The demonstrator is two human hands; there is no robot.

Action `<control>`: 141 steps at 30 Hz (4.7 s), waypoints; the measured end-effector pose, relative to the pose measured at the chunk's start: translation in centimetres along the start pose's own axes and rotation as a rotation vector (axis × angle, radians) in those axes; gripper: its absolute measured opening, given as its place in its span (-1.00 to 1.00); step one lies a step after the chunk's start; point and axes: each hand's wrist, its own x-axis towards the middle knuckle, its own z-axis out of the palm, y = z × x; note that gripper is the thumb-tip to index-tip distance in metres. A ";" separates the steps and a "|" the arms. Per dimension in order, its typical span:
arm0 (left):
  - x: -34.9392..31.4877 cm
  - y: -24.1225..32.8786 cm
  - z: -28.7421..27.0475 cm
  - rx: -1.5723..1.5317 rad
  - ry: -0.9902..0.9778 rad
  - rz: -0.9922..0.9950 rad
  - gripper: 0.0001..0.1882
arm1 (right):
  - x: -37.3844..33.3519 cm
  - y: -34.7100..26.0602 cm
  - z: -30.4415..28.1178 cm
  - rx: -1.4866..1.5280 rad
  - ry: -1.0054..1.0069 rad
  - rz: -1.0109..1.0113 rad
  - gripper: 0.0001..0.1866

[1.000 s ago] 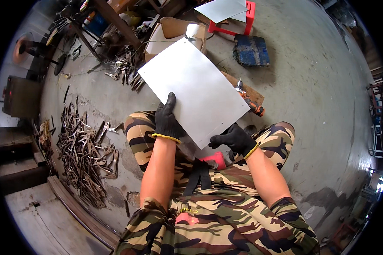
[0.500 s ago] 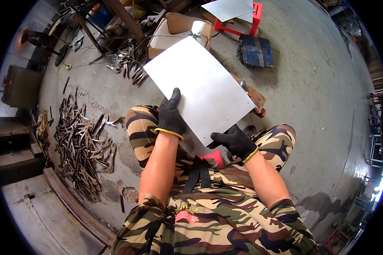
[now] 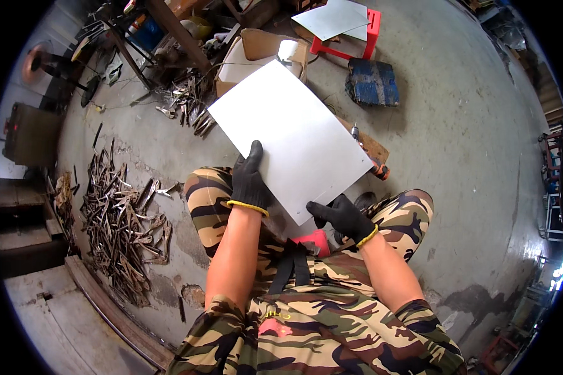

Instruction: The person sits on the floor and uses a cordless drill to make holes in a rectangular metal sheet. They repeatedly reposition the sheet and drill at different locations, then inspect the finished holes.

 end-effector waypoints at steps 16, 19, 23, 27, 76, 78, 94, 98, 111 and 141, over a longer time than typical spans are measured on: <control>0.0 0.3 3.3 1.363 -0.679 1.317 -0.73 | -4.2 -10.7 -2.2 0.385 0.257 -0.087 -0.60; 0.7 1.0 4.8 1.029 -0.486 1.200 -0.72 | -6.1 -15.0 -2.5 0.507 0.134 -0.203 -0.51; 2.9 0.4 5.1 0.300 -0.329 0.344 -0.78 | -5.7 -13.1 -7.0 -0.255 0.940 -0.803 -0.53; 2.2 0.4 5.1 0.215 -0.366 0.182 -0.63 | -2.8 -6.1 -9.6 -0.184 0.664 -0.553 -0.34; 7.8 0.4 5.7 -0.038 -0.222 0.016 -0.71 | -1.0 -3.4 -7.1 0.133 0.336 -0.366 -0.67; 7.1 0.7 6.1 0.056 -0.281 0.050 -0.67 | -0.9 -3.4 -7.1 0.197 0.321 -0.319 -0.66; 5.0 -0.1 5.6 0.249 -0.453 -0.325 -0.68 | 0.1 -3.1 -8.2 0.273 0.376 -0.337 -0.76; 5.5 -0.3 5.7 0.394 -0.402 -0.299 -0.67 | 0.0 -3.5 -8.3 0.328 0.372 -0.292 -0.76; 5.3 0.5 5.2 0.442 -0.492 -0.111 -0.71 | -0.1 -3.5 -8.1 0.114 0.385 -0.375 -0.77; 7.6 7.5 4.7 -0.034 -0.417 0.110 -0.57 | 10.7 7.3 -19.6 -1.352 0.672 0.210 0.05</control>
